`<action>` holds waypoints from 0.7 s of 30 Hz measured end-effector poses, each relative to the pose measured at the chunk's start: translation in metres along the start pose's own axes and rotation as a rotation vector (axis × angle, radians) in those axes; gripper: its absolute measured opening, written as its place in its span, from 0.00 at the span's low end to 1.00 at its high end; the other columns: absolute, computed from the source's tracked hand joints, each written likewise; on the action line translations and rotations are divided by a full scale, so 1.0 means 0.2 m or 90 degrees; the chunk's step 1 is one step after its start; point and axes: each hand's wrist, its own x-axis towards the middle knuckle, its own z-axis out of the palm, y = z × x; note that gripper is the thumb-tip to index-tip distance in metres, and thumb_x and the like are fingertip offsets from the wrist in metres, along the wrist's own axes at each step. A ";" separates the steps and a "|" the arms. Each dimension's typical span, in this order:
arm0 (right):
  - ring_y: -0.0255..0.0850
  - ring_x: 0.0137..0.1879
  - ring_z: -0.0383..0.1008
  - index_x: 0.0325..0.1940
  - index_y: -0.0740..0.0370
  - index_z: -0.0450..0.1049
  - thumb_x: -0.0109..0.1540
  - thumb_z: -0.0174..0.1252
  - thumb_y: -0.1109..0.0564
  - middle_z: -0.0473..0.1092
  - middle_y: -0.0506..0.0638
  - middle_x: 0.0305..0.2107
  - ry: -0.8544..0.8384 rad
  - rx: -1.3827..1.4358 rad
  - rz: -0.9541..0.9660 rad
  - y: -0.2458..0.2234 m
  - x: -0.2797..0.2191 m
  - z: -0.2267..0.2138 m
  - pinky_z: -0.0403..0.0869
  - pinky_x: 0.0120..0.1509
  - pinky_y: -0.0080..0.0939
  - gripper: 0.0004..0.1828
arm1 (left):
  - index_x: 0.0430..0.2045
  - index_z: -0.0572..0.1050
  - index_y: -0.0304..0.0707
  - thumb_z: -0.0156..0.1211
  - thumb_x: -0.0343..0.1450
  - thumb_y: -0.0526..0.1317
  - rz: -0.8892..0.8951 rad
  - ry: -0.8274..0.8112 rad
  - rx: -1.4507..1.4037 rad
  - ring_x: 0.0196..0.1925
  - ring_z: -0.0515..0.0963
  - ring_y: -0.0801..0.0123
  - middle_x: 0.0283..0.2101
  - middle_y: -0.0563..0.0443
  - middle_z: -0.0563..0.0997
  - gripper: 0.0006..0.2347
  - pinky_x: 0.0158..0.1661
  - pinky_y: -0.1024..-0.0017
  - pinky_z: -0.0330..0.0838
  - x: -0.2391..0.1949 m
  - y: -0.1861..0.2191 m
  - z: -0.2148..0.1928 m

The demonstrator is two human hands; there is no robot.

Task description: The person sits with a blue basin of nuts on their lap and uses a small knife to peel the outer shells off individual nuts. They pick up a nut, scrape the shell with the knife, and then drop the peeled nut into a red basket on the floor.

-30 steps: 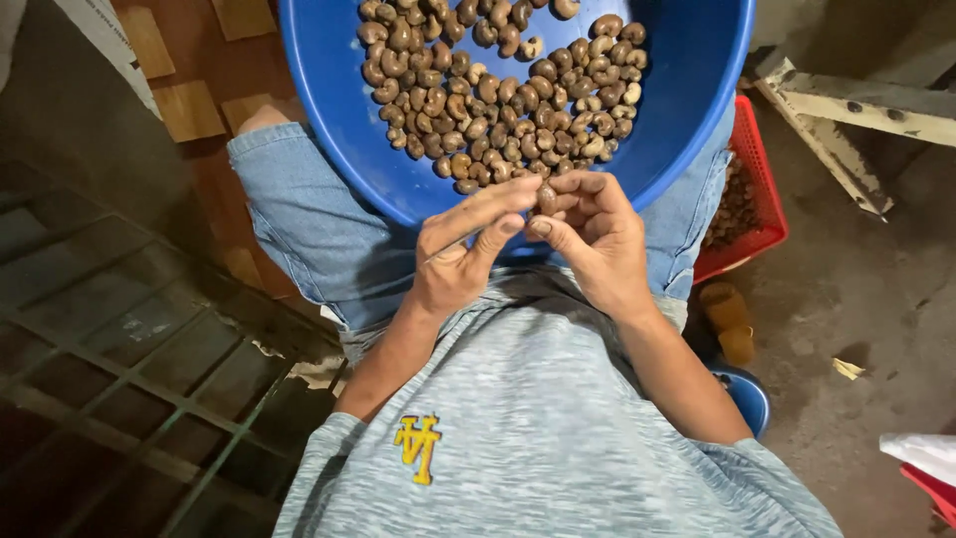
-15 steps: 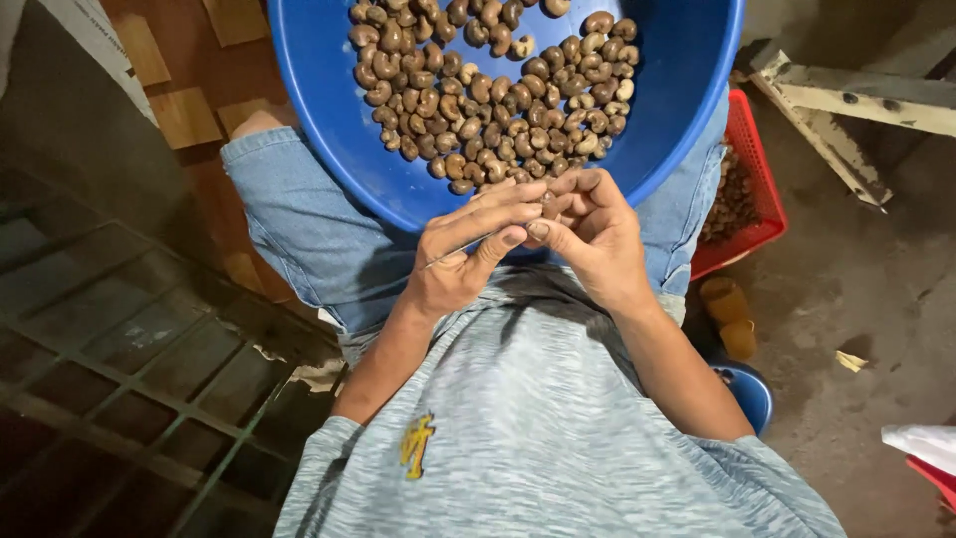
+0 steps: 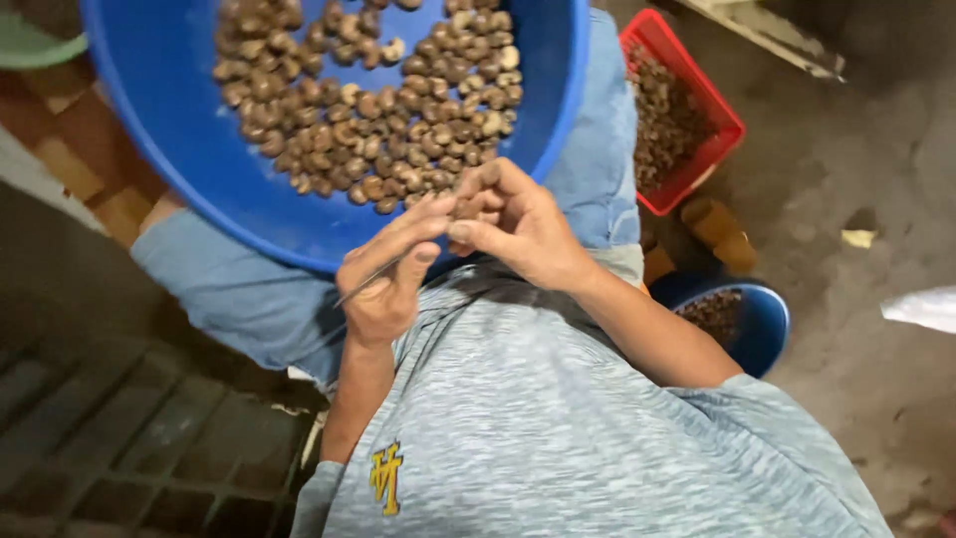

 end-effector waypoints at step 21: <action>0.45 0.26 0.65 0.39 0.85 0.69 0.69 0.62 0.59 0.66 0.65 0.22 0.727 -0.645 0.292 0.67 -2.14 -1.60 0.60 0.22 0.49 0.19 | 0.49 0.77 0.16 0.51 0.84 0.33 -0.089 0.106 0.007 0.54 0.84 0.35 0.51 0.22 0.83 0.11 0.54 0.41 0.85 0.00 -0.10 -0.07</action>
